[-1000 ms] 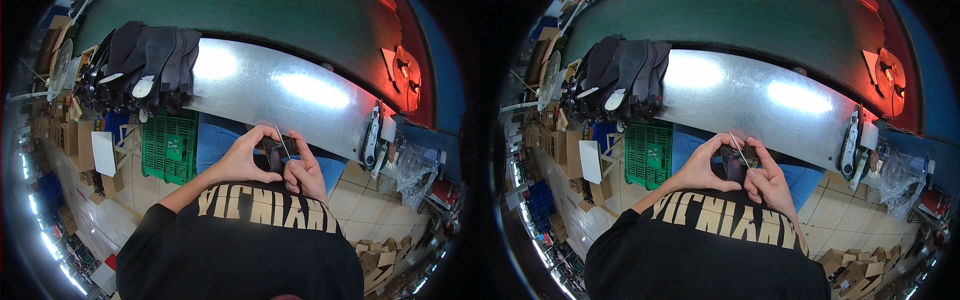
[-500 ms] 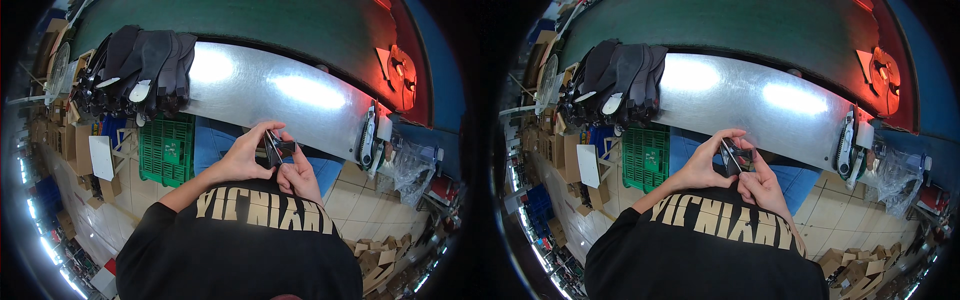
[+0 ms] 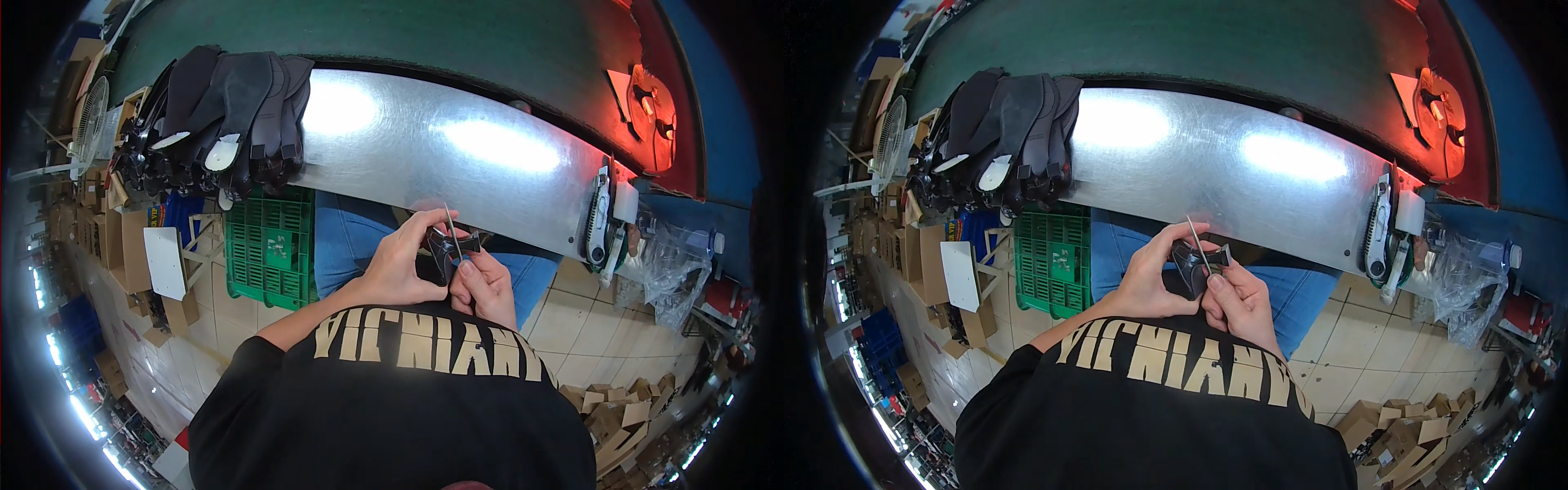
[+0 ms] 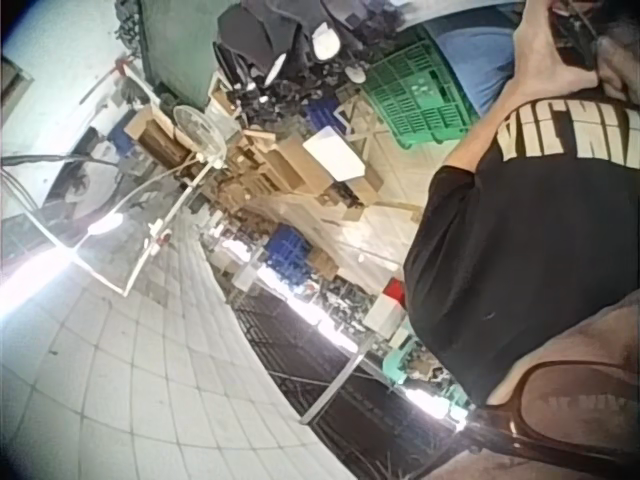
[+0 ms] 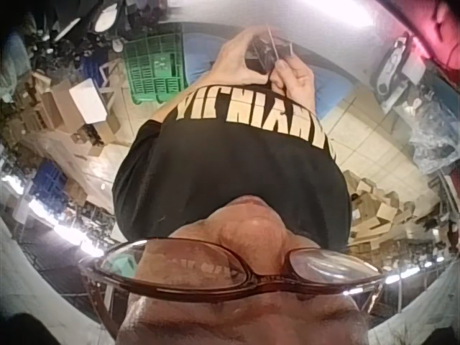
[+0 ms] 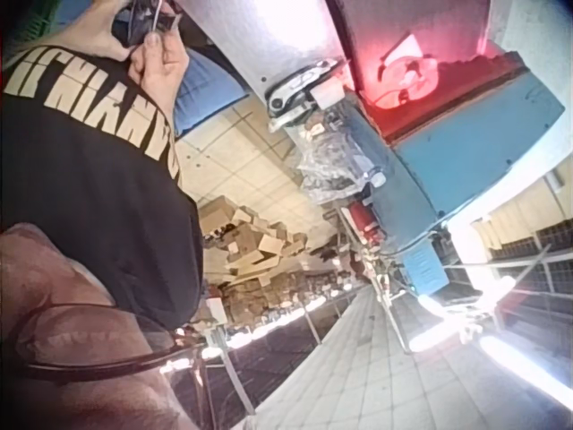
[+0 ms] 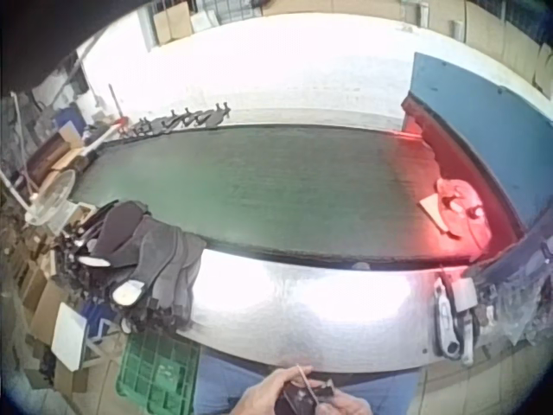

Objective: The person assembles footwear components at a workbench. They pick up a black plastic part and a grey insole, then use a red-handled tool to trim the insole. They attach the plastic part to the insole and apply a substance from a syringe to the assembly.

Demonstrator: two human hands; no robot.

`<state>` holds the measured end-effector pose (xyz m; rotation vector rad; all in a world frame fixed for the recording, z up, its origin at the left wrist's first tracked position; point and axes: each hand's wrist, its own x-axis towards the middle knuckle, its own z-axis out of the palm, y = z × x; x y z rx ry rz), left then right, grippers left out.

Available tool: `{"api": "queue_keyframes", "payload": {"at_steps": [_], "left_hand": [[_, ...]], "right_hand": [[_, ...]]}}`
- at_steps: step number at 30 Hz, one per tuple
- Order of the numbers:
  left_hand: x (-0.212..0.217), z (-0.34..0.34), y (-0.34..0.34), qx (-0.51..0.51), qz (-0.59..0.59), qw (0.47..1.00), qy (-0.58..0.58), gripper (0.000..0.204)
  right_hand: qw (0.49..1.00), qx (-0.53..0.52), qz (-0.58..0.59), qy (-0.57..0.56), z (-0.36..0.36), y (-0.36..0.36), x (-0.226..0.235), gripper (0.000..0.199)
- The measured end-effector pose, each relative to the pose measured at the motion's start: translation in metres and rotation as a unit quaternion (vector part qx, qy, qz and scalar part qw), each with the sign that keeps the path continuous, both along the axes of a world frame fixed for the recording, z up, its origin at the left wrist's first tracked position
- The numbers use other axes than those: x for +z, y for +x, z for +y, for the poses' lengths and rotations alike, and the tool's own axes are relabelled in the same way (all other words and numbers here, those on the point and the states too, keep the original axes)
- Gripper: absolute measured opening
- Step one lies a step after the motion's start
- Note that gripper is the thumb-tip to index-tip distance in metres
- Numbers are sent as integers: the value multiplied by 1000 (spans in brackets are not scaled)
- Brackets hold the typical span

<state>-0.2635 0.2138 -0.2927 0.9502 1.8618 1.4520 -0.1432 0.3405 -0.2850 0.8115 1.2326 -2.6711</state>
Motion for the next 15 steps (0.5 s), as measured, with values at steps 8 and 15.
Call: {"api": "queue_keyframes", "payload": {"at_steps": [8, 15], "left_hand": [[0, 0, 3, -5, -10, 1000, -29, 84], [-3, -10, -18, 53, -189, 980, -14, 88]], "right_hand": [[998, -9, 19, -61, 11, 3, -4, 36], [994, -74, 40, -68, 29, 2, 3, 53]]}}
